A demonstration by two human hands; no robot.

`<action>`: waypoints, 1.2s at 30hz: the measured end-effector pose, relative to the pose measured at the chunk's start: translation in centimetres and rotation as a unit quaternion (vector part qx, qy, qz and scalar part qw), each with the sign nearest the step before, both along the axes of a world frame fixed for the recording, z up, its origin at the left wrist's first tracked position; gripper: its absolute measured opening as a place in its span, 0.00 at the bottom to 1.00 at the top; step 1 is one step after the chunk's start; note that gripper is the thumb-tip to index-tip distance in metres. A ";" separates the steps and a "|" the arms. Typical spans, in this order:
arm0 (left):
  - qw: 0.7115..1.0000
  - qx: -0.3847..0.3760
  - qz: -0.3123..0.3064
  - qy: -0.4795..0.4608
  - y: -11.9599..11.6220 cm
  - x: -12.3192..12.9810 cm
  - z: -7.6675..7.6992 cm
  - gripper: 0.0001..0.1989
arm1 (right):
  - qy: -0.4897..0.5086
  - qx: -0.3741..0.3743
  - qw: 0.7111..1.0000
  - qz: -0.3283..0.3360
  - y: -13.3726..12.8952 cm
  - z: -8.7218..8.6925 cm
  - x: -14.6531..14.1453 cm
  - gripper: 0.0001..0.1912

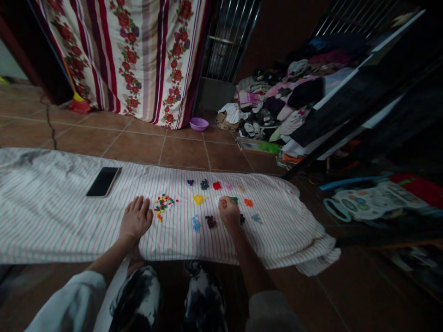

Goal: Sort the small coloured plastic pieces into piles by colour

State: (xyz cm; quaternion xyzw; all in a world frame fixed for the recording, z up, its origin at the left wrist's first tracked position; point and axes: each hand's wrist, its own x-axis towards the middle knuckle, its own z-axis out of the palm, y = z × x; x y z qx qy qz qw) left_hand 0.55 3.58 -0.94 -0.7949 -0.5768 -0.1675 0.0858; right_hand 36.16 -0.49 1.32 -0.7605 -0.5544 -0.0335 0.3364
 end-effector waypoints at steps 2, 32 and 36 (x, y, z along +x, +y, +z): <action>1.000 -0.003 0.003 -0.002 0.0 0.0 0.1 0.24 | 0.009 0.024 0.999 0.035 0.3 0.6 -1.7 0.10; 0.999 -0.020 0.001 -0.025 -0.2 0.3 0.7 0.24 | -0.001 -0.158 0.963 0.217 3.6 -0.4 -15.7 0.10; 1.000 -0.011 0.006 -0.025 -0.2 0.3 0.6 0.23 | 0.005 -0.129 0.968 0.213 3.6 -1.2 -15.6 0.08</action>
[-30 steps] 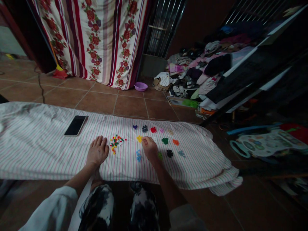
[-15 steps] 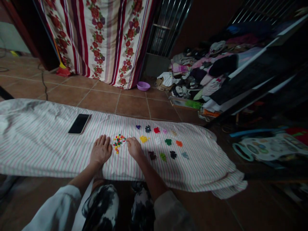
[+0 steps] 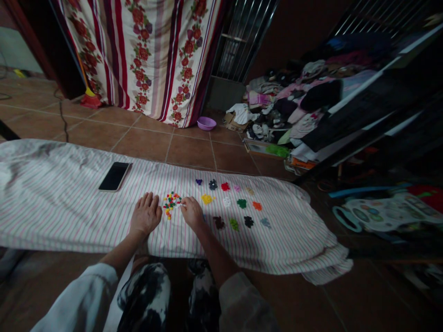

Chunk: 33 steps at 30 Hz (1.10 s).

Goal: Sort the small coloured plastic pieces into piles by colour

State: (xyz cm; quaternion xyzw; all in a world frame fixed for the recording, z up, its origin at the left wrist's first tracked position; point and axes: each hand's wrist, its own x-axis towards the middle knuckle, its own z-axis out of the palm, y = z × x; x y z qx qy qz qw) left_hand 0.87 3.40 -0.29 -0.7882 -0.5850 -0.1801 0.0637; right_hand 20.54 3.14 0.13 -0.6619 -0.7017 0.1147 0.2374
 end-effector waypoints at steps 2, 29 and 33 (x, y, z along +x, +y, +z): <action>1.000 0.000 0.001 0.002 0.0 0.0 0.0 0.23 | 0.003 0.009 1.000 -0.001 0.0 -0.3 0.0 0.08; 1.000 0.003 -0.015 -0.021 -0.1 -0.2 -0.1 0.23 | 0.151 0.116 0.979 -0.076 -3.0 2.0 7.3 0.12; 1.000 0.010 -0.019 -0.009 -0.1 -0.3 0.0 0.24 | 0.169 0.117 0.964 -0.171 -3.9 1.9 11.9 0.13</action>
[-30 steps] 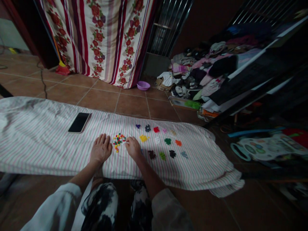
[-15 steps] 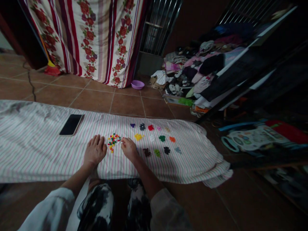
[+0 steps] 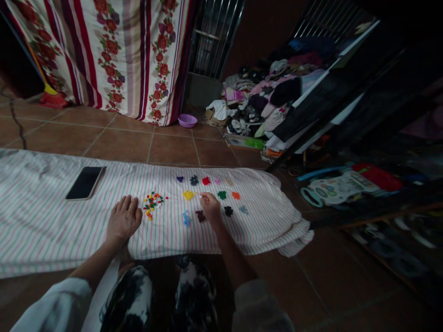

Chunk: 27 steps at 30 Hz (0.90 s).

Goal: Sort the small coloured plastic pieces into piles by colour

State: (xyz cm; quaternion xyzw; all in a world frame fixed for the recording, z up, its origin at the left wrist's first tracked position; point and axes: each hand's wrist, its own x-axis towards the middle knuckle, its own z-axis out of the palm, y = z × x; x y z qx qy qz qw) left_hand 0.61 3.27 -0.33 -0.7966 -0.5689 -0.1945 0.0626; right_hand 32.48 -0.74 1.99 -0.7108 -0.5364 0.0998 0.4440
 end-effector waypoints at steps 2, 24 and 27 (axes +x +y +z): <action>1.000 0.000 -0.002 0.005 0.0 0.0 0.0 0.24 | -0.005 -0.019 0.999 -0.029 -0.5 -0.2 2.2 0.14; 1.000 -0.007 -0.003 0.015 0.1 -0.1 -0.1 0.25 | -0.126 -0.084 0.987 -0.046 0.1 -3.4 6.4 0.20; 1.000 -0.005 -0.003 0.014 0.1 -0.1 -0.3 0.25 | -0.110 -0.093 0.988 -0.050 0.0 -3.4 6.4 0.20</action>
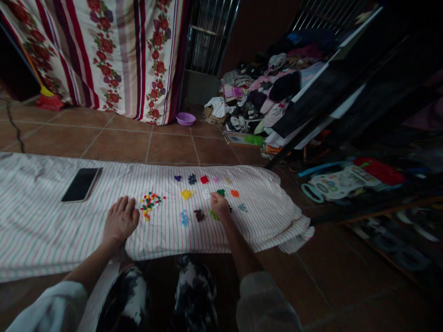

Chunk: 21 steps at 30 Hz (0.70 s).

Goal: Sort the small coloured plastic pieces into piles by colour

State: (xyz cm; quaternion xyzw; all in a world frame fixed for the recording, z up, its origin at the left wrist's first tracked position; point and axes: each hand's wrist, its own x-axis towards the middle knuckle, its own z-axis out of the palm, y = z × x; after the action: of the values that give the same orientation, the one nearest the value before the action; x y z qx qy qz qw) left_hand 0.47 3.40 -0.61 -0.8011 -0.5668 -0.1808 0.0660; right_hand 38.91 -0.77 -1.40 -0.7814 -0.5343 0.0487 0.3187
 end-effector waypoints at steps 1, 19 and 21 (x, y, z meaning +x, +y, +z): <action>1.000 0.001 0.001 -0.001 0.0 0.0 -0.1 0.25 | 0.005 -0.006 1.000 -0.002 0.0 0.0 0.0 0.20; 1.000 0.008 0.014 0.027 0.1 0.0 -0.1 0.24 | -0.060 0.060 0.995 0.055 -0.2 1.7 -2.0 0.19; 1.000 0.006 0.015 0.025 0.1 0.1 -0.2 0.24 | -0.056 0.068 0.992 0.096 -0.3 2.2 -3.9 0.19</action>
State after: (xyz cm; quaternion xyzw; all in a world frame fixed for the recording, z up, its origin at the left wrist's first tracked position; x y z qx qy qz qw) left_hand 0.52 3.53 -0.77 -0.7965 -0.5755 -0.1634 0.0878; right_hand 34.98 -1.08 0.77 -0.7047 -0.6259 -0.0008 0.3343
